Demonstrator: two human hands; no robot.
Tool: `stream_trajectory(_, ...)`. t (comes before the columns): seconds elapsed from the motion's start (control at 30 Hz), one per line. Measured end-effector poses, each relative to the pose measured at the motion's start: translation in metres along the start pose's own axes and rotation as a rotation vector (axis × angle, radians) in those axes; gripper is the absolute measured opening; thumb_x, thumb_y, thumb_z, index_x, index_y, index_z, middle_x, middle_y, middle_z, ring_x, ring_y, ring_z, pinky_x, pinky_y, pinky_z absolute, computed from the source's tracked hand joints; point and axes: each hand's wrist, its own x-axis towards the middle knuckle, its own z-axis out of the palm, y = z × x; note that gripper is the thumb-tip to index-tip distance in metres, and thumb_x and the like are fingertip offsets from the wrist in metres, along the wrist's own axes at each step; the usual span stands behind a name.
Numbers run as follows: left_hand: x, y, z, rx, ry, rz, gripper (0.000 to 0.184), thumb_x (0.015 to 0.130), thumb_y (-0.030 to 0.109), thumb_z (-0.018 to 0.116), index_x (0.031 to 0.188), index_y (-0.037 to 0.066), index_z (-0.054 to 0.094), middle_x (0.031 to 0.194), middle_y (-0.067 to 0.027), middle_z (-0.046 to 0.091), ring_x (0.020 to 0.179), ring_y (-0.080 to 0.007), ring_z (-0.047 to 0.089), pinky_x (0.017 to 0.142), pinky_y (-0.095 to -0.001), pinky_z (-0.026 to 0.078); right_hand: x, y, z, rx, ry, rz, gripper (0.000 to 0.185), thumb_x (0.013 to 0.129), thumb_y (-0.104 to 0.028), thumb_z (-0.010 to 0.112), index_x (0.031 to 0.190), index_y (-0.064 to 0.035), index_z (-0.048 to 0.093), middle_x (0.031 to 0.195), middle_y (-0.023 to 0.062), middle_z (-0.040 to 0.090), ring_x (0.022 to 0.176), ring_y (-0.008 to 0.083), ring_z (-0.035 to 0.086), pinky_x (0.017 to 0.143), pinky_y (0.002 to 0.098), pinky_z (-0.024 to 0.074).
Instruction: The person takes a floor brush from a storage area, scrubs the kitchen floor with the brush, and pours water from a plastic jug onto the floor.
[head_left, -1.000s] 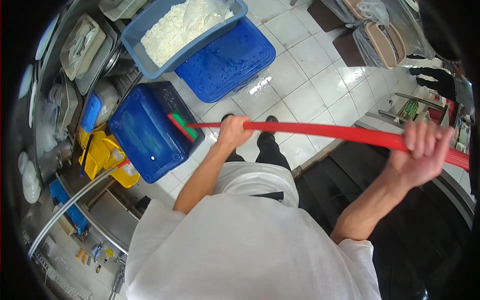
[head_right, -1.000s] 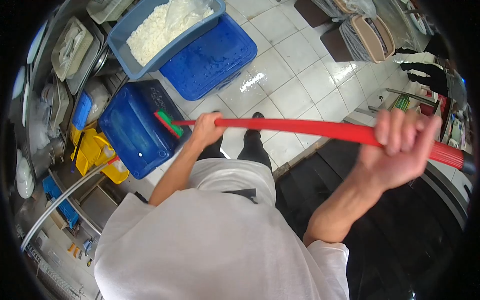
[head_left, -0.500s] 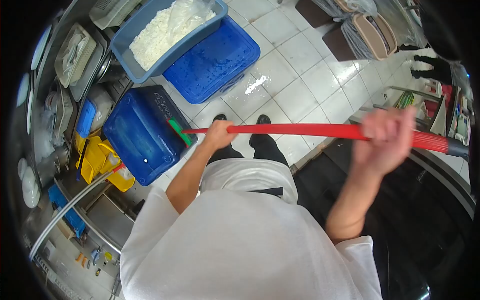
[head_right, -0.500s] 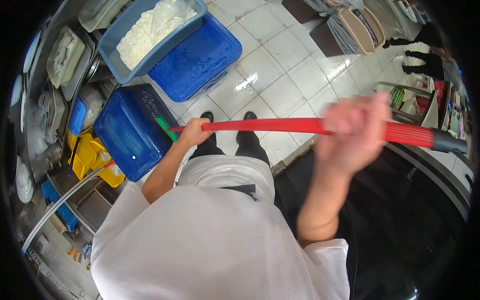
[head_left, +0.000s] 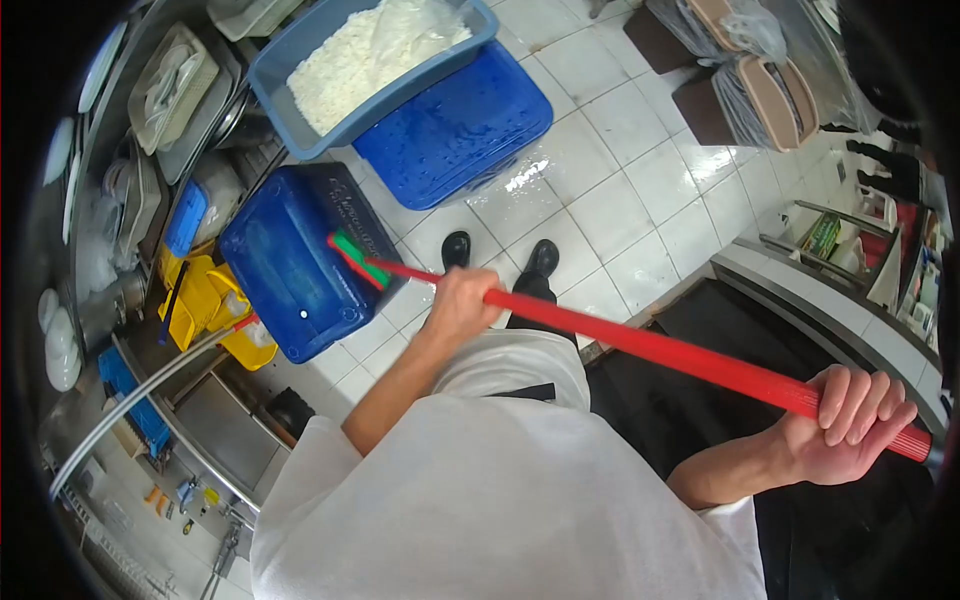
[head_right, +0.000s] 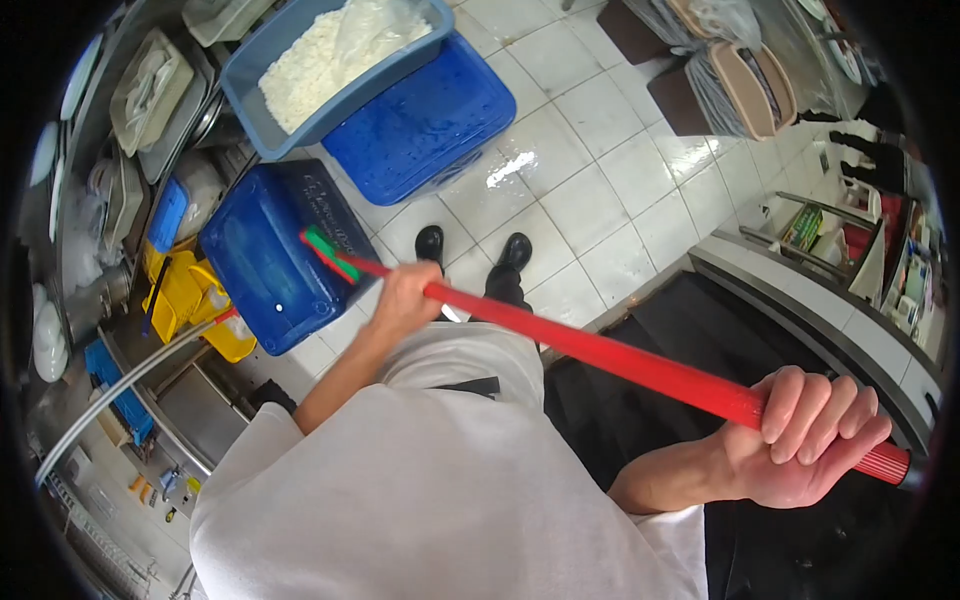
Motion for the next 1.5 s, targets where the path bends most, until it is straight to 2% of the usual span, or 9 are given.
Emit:
stream_trajectory(0.2,0.091,-0.122,-0.085,0.301,0.067,0.008,0.004,0.072,0.006,0.063,0.070,0.004,0.059,0.071,-0.0194,0.061,0.069,-0.0384,0.063,0.058,-0.0432,0.048,-0.001,0.136,0.027,-0.096,0.160,-0.032,0.038,0.107,-0.027,0.038,0.076,-0.0106,0.053,0.054,-0.0055,0.037,0.041,0.0065,0.029,0.045,0.0260,0.0288)
stream_trajectory(0.53,-0.024,-0.011,0.018,-0.119,-0.156,-0.152,0.015,0.072,0.019,0.070,0.075,0.007,0.064,0.073,-0.0202,0.064,0.074,-0.0420,0.063,0.064,-0.0506,0.050,0.026,0.008,0.007,-0.194,-0.010,0.116,0.035,0.108,-0.024,0.035,0.081,-0.0054,0.049,0.054,-0.0030,0.035,0.040,0.0080,0.030,0.042,0.0263,0.0324)
stream_trajectory(0.8,0.076,-0.130,-0.046,0.224,-0.117,-0.035,0.015,0.075,0.023,0.069,0.078,0.007,0.069,0.077,-0.0188,0.067,0.077,-0.0391,0.066,0.067,-0.0476,0.051,0.017,0.140,0.063,-0.231,0.308,-0.059,0.040,0.106,-0.028,0.041,0.070,-0.0133,0.042,0.053,-0.0058,0.032,0.040,0.0063,0.025,0.041,0.0242,0.0236)
stream_trajectory(0.93,0.016,-0.055,0.006,0.023,-0.190,-0.194,0.020,0.074,0.025,0.072,0.082,0.007,0.070,0.077,-0.0197,0.067,0.076,-0.0409,0.065,0.067,-0.0477,0.051,0.025,0.063,0.021,-0.211,0.196,0.013,0.037,0.106,-0.027,0.041,0.073,-0.0110,0.046,0.053,-0.0049,0.034,0.040,0.0058,0.027,0.041,0.0242,0.0278)
stream_trajectory(1.03,-0.007,-0.002,0.026,-0.025,-0.192,-0.137,0.021,0.074,0.026,0.072,0.083,0.007,0.070,0.076,-0.0202,0.066,0.075,-0.0414,0.065,0.068,-0.0488,0.051,0.033,0.019,-0.020,-0.152,0.036,0.051,0.035,0.107,-0.025,0.040,0.077,-0.0087,0.050,0.054,-0.0046,0.035,0.039,0.0054,0.028,0.040,0.0240,0.0287)
stream_trajectory(1.13,0.011,-0.032,0.024,0.114,-0.154,-0.074,0.018,0.074,0.024,0.070,0.081,0.007,0.069,0.075,-0.0207,0.066,0.077,-0.0417,0.065,0.069,-0.0493,0.052,0.032,0.033,-0.016,-0.106,0.074,-0.005,0.037,0.107,-0.025,0.039,0.078,-0.0080,0.055,0.052,-0.0044,0.035,0.039,0.0056,0.030,0.040,0.0233,0.0274)
stream_trajectory(1.33,0.080,-0.133,-0.065,0.206,-0.103,-0.013,0.015,0.075,0.022,0.070,0.079,0.008,0.069,0.078,-0.0177,0.067,0.076,-0.0398,0.064,0.067,-0.0462,0.052,0.012,0.144,0.057,-0.177,0.353,-0.029,0.042,0.104,-0.030,0.046,0.066,-0.0139,0.037,0.052,-0.0047,0.031,0.039,0.0077,0.026,0.040,0.0256,0.0267)
stream_trajectory(1.43,0.040,-0.180,-0.022,0.050,-0.167,-0.143,0.014,0.075,0.020,0.069,0.078,0.007,0.070,0.074,-0.0178,0.066,0.072,-0.0376,0.065,0.065,-0.0435,0.051,-0.017,0.173,0.081,-0.163,0.254,0.043,0.039,0.103,-0.027,0.049,0.069,-0.0118,0.038,0.050,-0.0032,0.029,0.038,0.0081,0.026,0.038,0.0275,0.0263)
stream_trajectory(1.5,-0.016,-0.155,0.027,-0.142,-0.272,-0.242,0.016,0.074,0.020,0.067,0.080,0.006,0.072,0.072,-0.0188,0.065,0.068,-0.0337,0.064,0.066,-0.0421,0.051,-0.025,0.164,0.075,-0.254,0.244,0.080,0.038,0.103,-0.027,0.049,0.070,-0.0117,0.038,0.050,-0.0036,0.028,0.038,0.0078,0.025,0.038,0.0272,0.0258)
